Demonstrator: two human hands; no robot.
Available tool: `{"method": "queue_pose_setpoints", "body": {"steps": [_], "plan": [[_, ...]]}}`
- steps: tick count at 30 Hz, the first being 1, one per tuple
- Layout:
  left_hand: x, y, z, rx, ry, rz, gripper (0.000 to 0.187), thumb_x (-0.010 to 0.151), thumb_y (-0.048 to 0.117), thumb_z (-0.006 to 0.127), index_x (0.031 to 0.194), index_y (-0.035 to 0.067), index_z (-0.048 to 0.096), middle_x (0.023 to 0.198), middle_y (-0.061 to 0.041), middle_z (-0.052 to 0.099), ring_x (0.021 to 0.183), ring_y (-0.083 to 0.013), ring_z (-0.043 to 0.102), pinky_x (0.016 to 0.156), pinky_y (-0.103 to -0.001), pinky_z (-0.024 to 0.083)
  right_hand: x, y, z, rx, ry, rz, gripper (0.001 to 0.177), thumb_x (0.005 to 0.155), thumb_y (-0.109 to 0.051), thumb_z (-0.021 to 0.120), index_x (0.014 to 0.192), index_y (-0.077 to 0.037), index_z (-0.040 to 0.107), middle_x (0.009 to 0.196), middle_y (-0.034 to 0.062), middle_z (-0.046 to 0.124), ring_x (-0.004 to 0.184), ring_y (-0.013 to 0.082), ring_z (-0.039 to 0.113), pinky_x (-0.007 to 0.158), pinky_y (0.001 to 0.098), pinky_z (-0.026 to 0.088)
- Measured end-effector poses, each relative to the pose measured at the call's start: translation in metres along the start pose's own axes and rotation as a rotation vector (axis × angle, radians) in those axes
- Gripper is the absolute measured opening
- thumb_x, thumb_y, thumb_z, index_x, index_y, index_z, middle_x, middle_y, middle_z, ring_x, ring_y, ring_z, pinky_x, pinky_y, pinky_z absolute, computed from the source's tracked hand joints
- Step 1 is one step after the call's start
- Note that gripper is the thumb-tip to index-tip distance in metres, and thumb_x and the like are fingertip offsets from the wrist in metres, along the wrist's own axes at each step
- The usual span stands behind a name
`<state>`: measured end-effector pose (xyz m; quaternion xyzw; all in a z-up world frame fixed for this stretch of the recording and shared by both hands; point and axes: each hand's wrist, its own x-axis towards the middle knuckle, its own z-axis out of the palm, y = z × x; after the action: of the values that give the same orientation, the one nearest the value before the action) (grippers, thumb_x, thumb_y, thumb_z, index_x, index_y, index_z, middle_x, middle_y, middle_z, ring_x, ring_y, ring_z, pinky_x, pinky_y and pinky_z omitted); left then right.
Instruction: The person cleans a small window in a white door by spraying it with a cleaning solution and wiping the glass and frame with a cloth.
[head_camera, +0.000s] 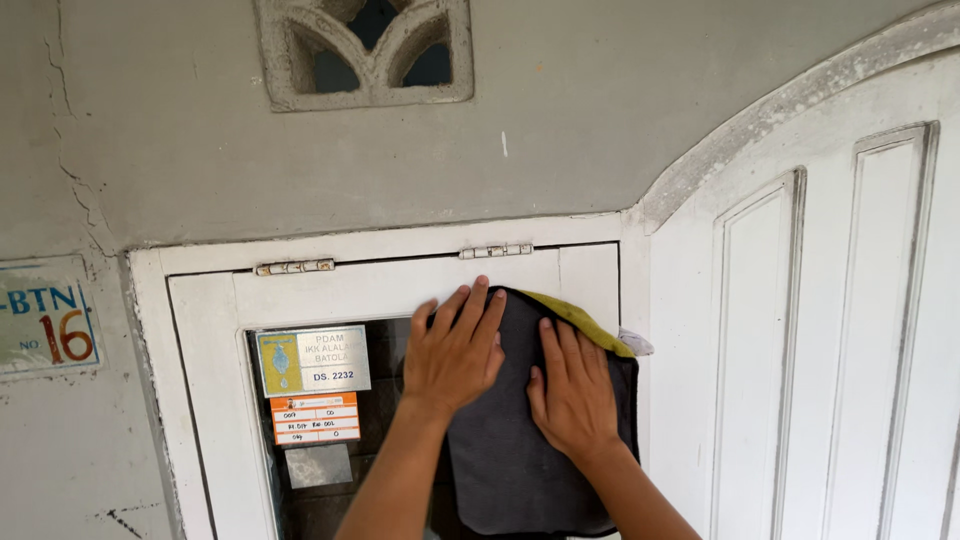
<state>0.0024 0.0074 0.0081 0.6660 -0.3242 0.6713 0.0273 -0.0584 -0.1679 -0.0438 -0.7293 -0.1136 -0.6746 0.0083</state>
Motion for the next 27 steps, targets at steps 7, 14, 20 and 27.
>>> {"method": "queue_pose_setpoints", "body": {"steps": [7,14,20,27], "plan": [[-0.007,-0.026,-0.007,0.040,0.031,-0.051,0.058,0.087,0.042,0.062,0.141,0.020,0.057,0.151,-0.006,0.045,0.136,-0.0209,0.039,0.114,-0.050,0.024,0.011,-0.002,-0.004,0.015,0.085,0.083,0.056,0.092,-0.022,0.060,0.141,0.002,0.049,0.147,0.0246,0.047,0.134,0.0420,0.047,0.114,0.0548,0.037],[-0.007,-0.029,-0.006,-0.025,0.108,-0.157,0.071,0.084,0.045,0.063,0.146,0.011,0.053,0.156,-0.013,0.042,0.144,-0.0273,0.038,0.117,-0.049,0.026,0.059,-0.025,0.004,-0.009,0.078,0.160,0.066,0.093,-0.029,0.058,0.147,0.005,0.041,0.151,0.0243,0.043,0.137,0.0433,0.041,0.112,0.0577,0.033],[-0.006,-0.030,-0.006,0.016,0.205,-0.122,0.062,0.087,0.043,0.061,0.140,0.012,0.062,0.149,-0.012,0.055,0.141,-0.0264,0.046,0.116,-0.047,0.033,0.065,-0.027,0.003,-0.109,-0.003,0.036,0.068,0.095,-0.036,0.055,0.151,-0.002,0.040,0.153,0.0204,0.043,0.139,0.0395,0.041,0.112,0.0574,0.032],[0.021,-0.041,-0.016,-0.054,0.290,-0.032,0.031,0.088,0.025,0.066,0.114,0.008,0.073,0.123,-0.012,0.063,0.108,-0.0293,0.058,0.094,-0.045,0.045,0.056,0.004,-0.006,-0.098,0.053,0.123,0.068,0.098,-0.031,0.052,0.154,0.004,0.036,0.156,0.0234,0.041,0.145,0.0405,0.037,0.119,0.0538,0.028]]}}
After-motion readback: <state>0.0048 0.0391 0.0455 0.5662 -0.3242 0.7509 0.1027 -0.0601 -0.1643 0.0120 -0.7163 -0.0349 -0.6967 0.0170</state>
